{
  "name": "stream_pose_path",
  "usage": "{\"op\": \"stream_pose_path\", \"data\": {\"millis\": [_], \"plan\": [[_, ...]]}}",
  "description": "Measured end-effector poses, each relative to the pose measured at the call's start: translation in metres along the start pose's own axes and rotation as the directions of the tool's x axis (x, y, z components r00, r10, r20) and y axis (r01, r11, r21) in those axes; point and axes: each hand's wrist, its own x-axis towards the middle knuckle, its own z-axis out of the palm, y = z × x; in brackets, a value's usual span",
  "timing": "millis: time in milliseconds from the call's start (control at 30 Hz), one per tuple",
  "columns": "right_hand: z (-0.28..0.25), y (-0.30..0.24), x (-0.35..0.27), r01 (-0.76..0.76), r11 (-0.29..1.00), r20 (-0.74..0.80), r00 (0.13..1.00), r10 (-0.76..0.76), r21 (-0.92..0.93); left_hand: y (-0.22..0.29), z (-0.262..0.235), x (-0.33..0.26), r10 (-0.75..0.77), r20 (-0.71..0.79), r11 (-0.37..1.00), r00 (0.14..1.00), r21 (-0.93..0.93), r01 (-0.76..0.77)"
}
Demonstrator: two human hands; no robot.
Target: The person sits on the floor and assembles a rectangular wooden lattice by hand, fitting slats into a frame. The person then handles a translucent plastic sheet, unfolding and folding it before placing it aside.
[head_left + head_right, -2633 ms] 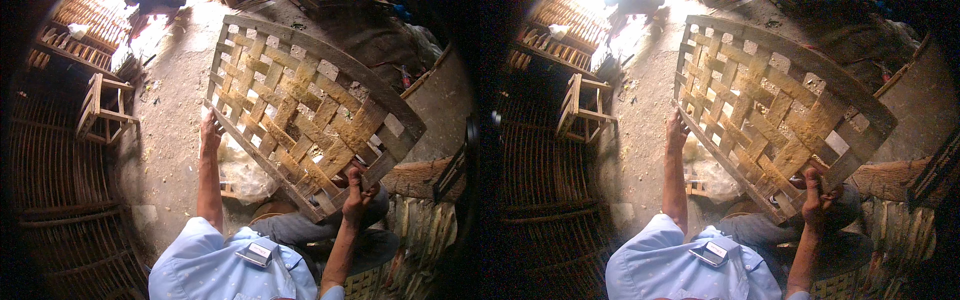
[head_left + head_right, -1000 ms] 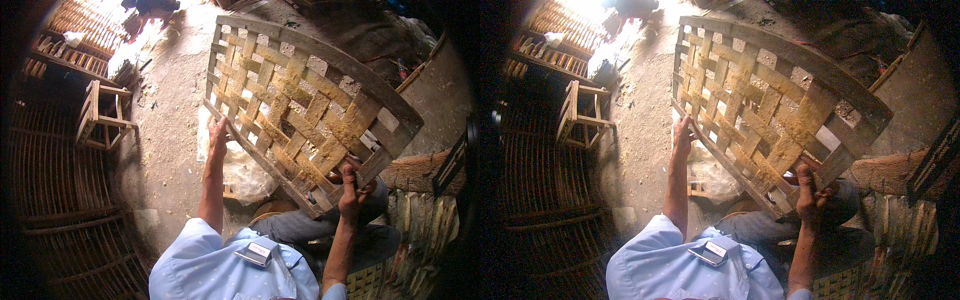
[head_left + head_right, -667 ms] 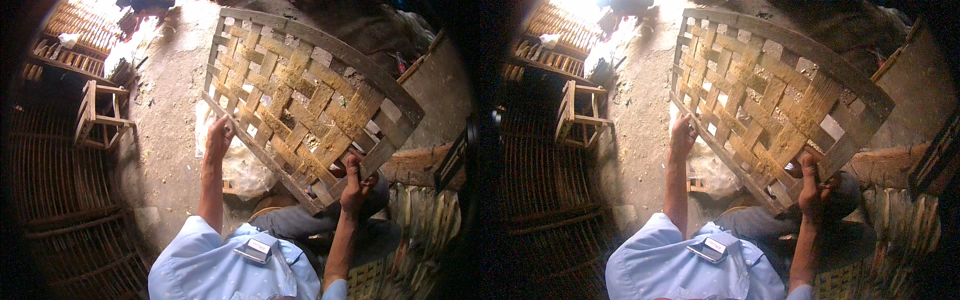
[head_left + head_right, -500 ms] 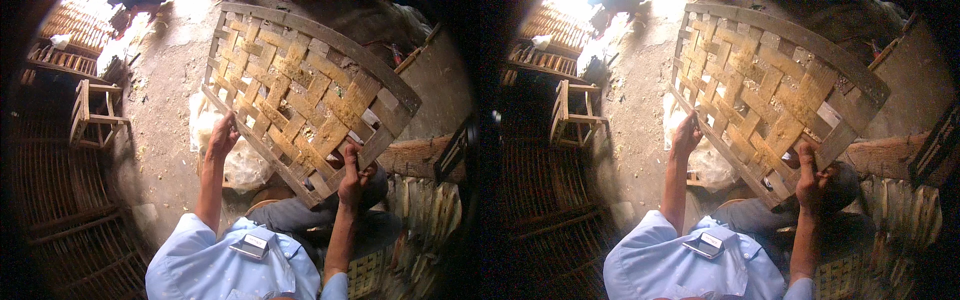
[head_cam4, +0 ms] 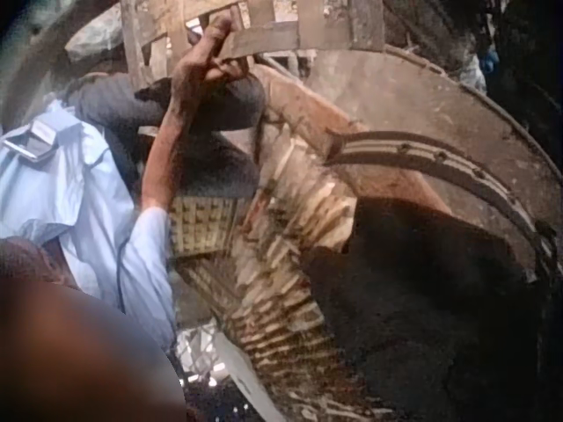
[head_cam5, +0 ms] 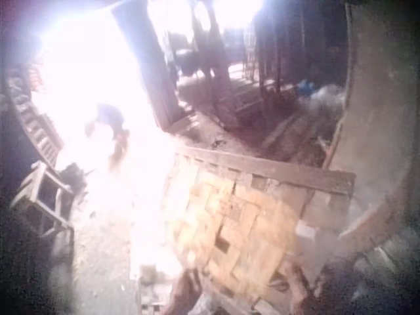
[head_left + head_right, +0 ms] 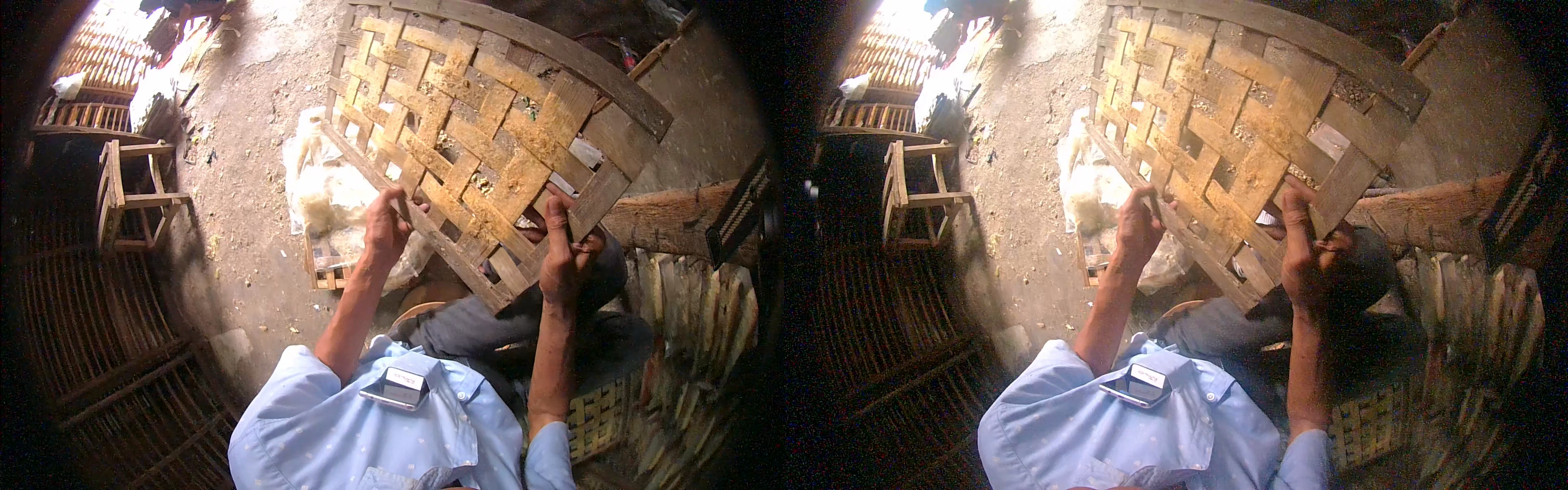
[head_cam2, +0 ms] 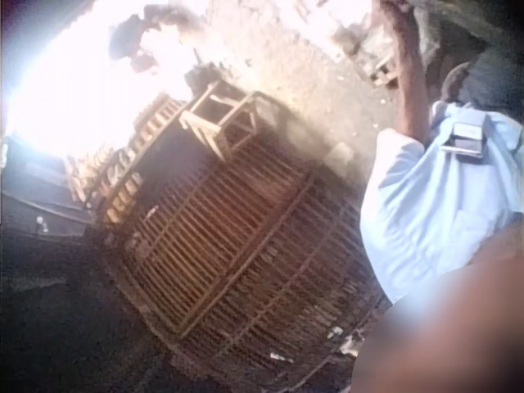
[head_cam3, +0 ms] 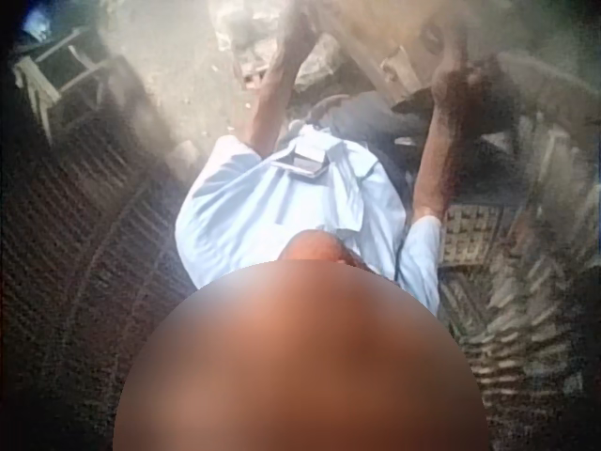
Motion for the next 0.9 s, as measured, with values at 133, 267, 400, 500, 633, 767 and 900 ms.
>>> {"op": "stream_pose_path", "data": {"millis": [133,267,400,500,633,767,900], "plan": [[-0.003,0.005,0.001,0.066,0.998,0.01,0.998,-0.066,-0.006,0.007,0.017,-0.012,0.003,0.056,0.982,0.998,-0.187,0.008],[-0.006,0.006,0.001,-0.028,0.999,0.036,0.999,0.027,0.036,-0.008,-0.004,-0.019,0.058,0.234,0.979,0.971,0.178,-0.101],[-0.006,0.005,-0.001,-0.061,0.998,0.039,0.997,0.06,0.014,-0.024,0.044,-0.059,0.037,0.135,0.946,0.99,0.314,-0.079],[-0.008,0.007,0.002,-0.03,0.999,0.062,0.998,0.033,-0.043,-0.031,0.05,-0.066,0.019,0.173,0.961,0.985,0.27,-0.066],[0.002,0.008,0.003,-0.031,0.994,-0.064,0.997,0.038,0.101,-0.013,0.068,-0.081,-0.137,0.053,0.99,0.989,0.024,0.136],[-0.001,0.012,0.006,-0.053,0.989,-0.104,0.992,0.068,0.137,-0.038,0.024,-0.066,0.043,0.305,0.941,0.952,0.307,-0.141],[-0.003,0.01,0.008,-0.127,0.961,-0.143,0.976,0.166,0.244,-0.022,0.032,-0.074,-0.146,0.347,0.989,0.926,0.07,0.13]]}}
